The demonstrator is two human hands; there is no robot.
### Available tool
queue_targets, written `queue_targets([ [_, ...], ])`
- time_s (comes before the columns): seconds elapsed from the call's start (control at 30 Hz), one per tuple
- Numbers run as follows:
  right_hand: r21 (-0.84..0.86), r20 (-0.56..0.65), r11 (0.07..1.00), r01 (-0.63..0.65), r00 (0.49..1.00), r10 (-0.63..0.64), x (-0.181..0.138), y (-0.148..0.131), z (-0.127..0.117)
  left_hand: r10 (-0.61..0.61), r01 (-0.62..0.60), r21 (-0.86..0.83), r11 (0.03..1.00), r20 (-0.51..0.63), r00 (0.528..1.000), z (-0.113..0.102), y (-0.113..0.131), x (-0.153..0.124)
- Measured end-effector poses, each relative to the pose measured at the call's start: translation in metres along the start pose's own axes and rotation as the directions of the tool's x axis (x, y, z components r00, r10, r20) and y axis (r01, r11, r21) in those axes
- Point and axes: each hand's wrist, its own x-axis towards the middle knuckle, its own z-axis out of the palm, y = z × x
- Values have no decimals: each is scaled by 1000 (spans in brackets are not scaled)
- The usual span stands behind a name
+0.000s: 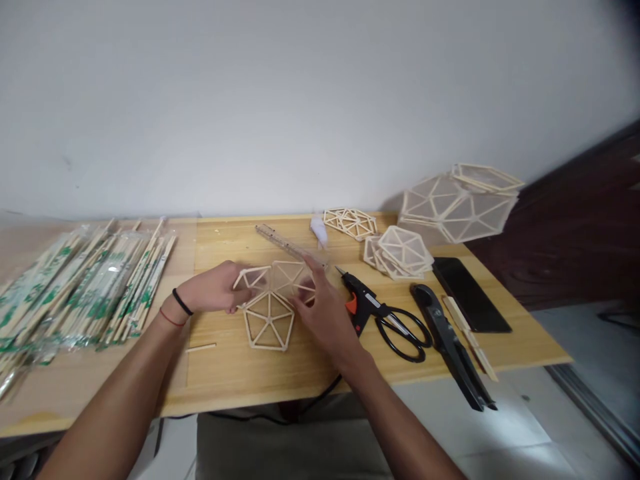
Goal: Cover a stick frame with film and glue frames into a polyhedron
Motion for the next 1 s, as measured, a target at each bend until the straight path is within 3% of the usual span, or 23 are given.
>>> queue_targets([
  [0.37, -29, -101, 994, 101, 989, -104, -9, 3, 13, -35, 35, -9, 999, 10, 999, 0, 2, 1],
  [0.7, -10, 7, 986, 167, 986, -167, -5, 3, 5, -63, 64, -40, 997, 12, 998, 1, 2, 1],
  [1.0, -8, -1, 984, 178, 984, -178, -10, 9, 3, -41, 43, -64, 997, 24, 999, 0, -2, 3],
])
